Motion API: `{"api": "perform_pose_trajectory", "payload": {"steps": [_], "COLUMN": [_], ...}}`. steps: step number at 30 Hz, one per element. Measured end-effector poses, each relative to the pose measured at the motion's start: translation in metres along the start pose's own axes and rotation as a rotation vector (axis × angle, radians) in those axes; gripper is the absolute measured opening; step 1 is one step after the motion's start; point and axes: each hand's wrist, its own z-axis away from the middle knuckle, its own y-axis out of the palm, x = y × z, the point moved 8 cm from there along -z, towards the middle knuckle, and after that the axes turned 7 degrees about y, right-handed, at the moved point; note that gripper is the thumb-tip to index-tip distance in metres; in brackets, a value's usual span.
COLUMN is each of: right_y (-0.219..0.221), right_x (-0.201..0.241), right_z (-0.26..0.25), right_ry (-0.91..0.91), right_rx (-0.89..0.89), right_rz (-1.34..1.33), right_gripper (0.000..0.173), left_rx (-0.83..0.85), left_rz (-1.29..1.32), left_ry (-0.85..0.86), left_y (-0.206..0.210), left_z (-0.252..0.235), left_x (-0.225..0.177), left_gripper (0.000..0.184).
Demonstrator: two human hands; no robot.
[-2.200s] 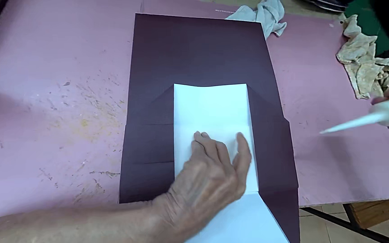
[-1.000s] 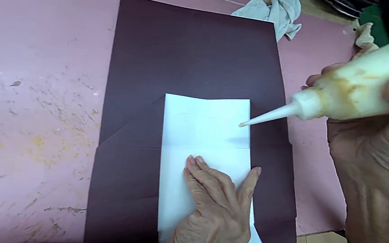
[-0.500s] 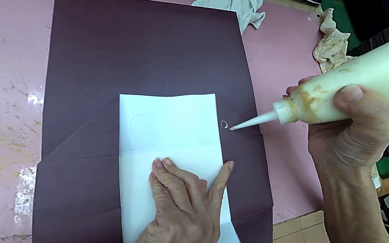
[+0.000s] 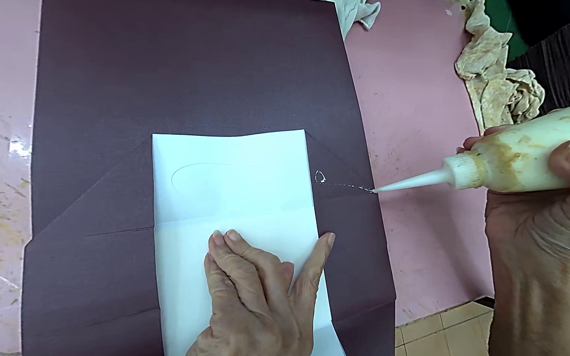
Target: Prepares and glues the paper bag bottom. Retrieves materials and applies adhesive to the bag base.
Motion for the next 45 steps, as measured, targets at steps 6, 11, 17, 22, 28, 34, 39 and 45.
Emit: {"api": "perform_pose_trajectory", "payload": {"steps": [6, 11, 17, 22, 28, 34, 39, 45], "right_y": [0.004, 0.021, 0.045, 0.064, 0.088, 0.108, 0.122, 0.14], "right_x": [0.0, 0.002, 0.004, 0.007, 0.009, 0.014, 0.02, 0.015], "right_z": [-0.004, -0.012, -0.021, -0.03, -0.045, -0.034, -0.017, -0.046], "right_ry": [-0.016, -0.009, -0.027, -0.027, -0.072, -0.048, 0.013, -0.111], "right_rx": [0.007, -0.002, 0.071, 0.115, 0.12, 0.226, 0.339, 0.197], "right_rz": [0.003, 0.013, 0.016, 0.026, -0.008, 0.007, -0.026, -0.002], "right_gripper": [0.056, 0.059, 0.051, 0.048, 0.056, 0.037, 0.028, 0.038], "left_rx": [0.018, 0.011, 0.033, 0.027, 0.061, 0.06, 0.045, 0.077], "left_rz": [-0.049, -0.02, 0.015, 0.021, 0.005, 0.024, 0.03, 0.032], "left_ry": [0.03, -0.005, -0.007, -0.036, -0.02, -0.001, -0.017, -0.022], "left_y": [0.001, 0.001, 0.0, 0.0, 0.001, 0.001, 0.0, 0.001], "left_z": [0.001, 0.0, 0.0, -0.001, -0.002, -0.002, -0.003, -0.004], "left_x": [-0.002, -0.001, -0.001, 0.0, -0.001, -0.001, 0.0, 0.0], "left_gripper": [0.064, 0.06, 0.059, 0.054, 0.061, 0.06, 0.058, 0.059]}}
